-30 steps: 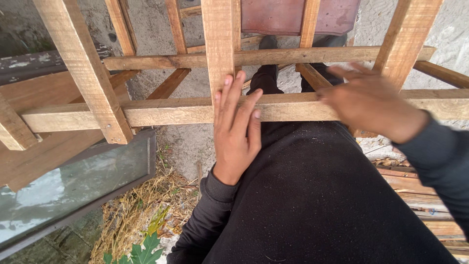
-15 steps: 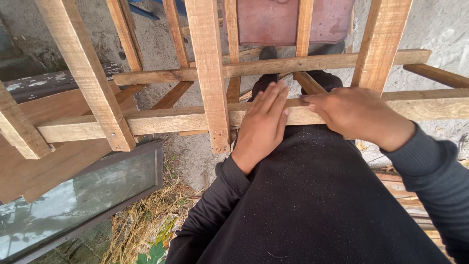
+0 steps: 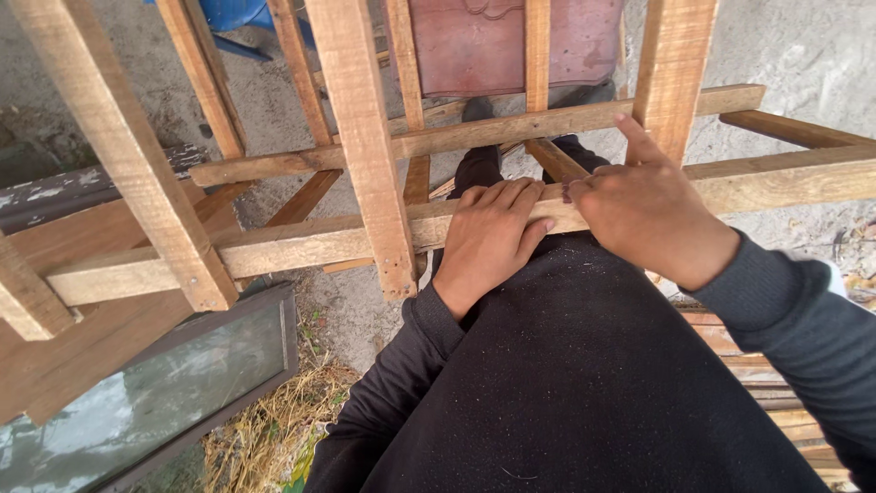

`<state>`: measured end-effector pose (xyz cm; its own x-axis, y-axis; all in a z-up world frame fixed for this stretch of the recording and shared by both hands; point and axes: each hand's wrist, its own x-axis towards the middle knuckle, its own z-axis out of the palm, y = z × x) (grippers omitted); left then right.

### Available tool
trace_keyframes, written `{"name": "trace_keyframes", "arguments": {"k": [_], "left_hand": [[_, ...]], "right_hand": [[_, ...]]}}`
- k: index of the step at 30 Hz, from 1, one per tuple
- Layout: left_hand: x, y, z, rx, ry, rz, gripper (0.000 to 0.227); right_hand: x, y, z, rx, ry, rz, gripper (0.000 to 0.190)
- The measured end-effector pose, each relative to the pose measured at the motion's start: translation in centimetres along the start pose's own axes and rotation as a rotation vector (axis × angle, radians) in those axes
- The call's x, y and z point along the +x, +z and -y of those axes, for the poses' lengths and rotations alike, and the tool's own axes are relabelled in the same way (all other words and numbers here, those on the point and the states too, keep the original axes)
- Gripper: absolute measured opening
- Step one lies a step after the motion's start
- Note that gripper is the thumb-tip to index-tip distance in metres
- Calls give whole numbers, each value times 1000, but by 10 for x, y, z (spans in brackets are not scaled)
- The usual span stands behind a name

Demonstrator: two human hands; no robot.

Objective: The person sands the surface of a wooden frame by hand using sandpaper.

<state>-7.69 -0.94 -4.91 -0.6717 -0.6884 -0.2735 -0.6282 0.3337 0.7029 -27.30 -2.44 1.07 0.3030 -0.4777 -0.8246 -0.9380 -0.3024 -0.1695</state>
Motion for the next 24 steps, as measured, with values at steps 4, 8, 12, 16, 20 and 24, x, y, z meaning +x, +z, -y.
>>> {"name": "trace_keyframes", "arguments": {"k": [4,8,12,16,20,24], "left_hand": [[4,1,2,14,64,4,64],[4,3,7,4,78,-5,70],[3,4,7,-20,21,19,75],[-3,-3,-1,104,-4,-57,71],[-14,-9,-2,140,-104,-85,74],[-23,-11,-4,112,-160,-71,79]], "right_hand": [[20,-8,-10,9,-34,138,41],[23,4,-16,118,-29,118,40],[29,12,-20,218,-43,94,60],[48,13,-1,459,73,164,50],[29,15,3,544,30,42,41],[35,11,6,636,-26,-40,46]]}}
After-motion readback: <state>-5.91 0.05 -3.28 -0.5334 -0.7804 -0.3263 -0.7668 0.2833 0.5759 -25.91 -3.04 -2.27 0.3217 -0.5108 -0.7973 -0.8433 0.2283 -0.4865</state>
